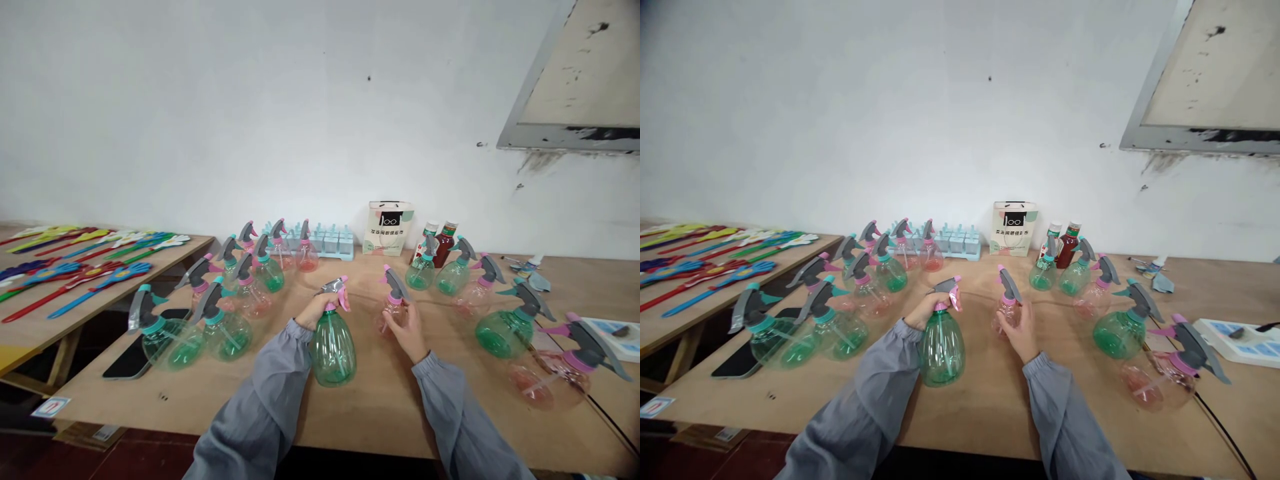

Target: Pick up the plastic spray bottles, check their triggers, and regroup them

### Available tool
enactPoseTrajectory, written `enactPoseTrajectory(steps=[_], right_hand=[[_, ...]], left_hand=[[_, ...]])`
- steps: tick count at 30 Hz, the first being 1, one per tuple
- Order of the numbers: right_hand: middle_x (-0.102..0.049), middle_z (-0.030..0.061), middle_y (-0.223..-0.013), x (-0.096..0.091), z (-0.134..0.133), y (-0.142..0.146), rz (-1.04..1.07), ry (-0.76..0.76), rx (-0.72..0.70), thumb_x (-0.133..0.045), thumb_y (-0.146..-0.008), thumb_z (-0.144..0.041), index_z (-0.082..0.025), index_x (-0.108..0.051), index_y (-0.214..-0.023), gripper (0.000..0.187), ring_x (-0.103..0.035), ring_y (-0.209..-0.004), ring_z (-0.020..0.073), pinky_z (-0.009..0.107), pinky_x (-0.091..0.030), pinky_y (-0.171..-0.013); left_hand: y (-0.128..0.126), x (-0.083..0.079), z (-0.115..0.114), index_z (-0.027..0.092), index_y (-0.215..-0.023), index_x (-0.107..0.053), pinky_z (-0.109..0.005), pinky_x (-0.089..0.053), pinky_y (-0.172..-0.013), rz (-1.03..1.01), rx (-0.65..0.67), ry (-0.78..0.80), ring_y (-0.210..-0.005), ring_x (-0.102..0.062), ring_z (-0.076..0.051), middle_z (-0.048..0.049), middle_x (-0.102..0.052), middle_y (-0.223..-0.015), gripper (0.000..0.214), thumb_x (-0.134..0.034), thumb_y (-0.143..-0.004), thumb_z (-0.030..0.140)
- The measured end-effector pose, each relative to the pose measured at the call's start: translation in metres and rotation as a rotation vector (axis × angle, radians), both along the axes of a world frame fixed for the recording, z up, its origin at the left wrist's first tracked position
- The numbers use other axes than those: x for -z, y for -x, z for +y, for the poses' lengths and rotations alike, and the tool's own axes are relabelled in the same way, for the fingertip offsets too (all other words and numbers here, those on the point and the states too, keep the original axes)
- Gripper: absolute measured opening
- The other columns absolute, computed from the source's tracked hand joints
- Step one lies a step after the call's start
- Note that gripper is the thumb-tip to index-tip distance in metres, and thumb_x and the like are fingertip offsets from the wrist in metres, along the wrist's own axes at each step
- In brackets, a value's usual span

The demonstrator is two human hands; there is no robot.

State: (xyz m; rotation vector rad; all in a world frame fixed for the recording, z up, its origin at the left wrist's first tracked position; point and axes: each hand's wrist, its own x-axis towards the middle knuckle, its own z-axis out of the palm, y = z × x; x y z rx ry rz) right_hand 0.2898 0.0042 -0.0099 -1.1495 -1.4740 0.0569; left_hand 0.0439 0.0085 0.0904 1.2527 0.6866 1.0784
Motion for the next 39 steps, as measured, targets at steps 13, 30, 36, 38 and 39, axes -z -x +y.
enactPoseTrajectory(steps=[13,30,36,38,39], right_hand=[[-0.062,0.0067,-0.096,0.003,0.001,-0.001,0.001,-0.001,-0.018,-0.069,-0.082,-0.047,-0.022,-0.057,-0.105,0.036,-0.061,-0.091,0.026,0.046,-0.051,-0.083],[-0.062,0.0066,-0.097,0.002,0.0,-0.002,-0.013,-0.002,-0.015,-0.068,-0.082,-0.047,-0.021,-0.058,-0.108,0.037,-0.062,-0.093,0.0256,0.045,-0.052,-0.083],[-0.062,0.0071,-0.097,0.002,0.0,-0.001,-0.029,-0.031,-0.018,-0.067,-0.083,-0.047,-0.022,-0.057,-0.108,0.037,-0.062,-0.093,0.0258,0.046,-0.052,-0.082],[-0.062,0.0073,-0.097,0.002,0.0,-0.001,-0.034,-0.034,-0.008,-0.067,-0.083,-0.048,-0.022,-0.057,-0.108,0.037,-0.061,-0.093,0.0263,0.047,-0.052,-0.082],[-0.062,0.0073,-0.096,0.003,0.0,-0.001,-0.036,-0.033,-0.004,-0.067,-0.083,-0.048,-0.022,-0.057,-0.108,0.038,-0.061,-0.093,0.0264,0.047,-0.052,-0.082]], left_hand=[[-0.003,-0.005,-0.003,0.018,-0.069,-0.068,-0.029,-0.051,-0.075,0.0,0.009,0.022,-0.061,-0.06,-0.014,-0.0007,-0.065,-0.06,0.025,-0.053,-0.049,0.018],[0.007,-0.011,-0.005,0.018,-0.098,-0.071,-0.024,-0.044,-0.057,0.091,-0.302,-0.177,-0.056,-0.051,-0.011,0.0,-0.069,-0.074,0.042,-0.057,-0.059,0.022],[0.048,-0.015,0.021,0.016,-0.078,-0.068,-0.022,-0.033,-0.052,0.33,-0.711,-0.452,-0.052,-0.04,-0.009,0.0046,-0.054,-0.058,0.018,-0.064,-0.067,0.03],[0.059,-0.014,0.032,0.017,-0.071,-0.062,-0.023,-0.034,-0.055,0.35,-0.822,-0.51,-0.055,-0.041,-0.009,0.0055,-0.049,-0.057,0.017,-0.065,-0.068,0.034],[0.063,-0.013,0.037,0.017,-0.068,-0.06,-0.023,-0.033,-0.056,0.356,-0.855,-0.517,-0.056,-0.041,-0.009,0.0057,-0.048,-0.057,0.019,-0.065,-0.069,0.035]])
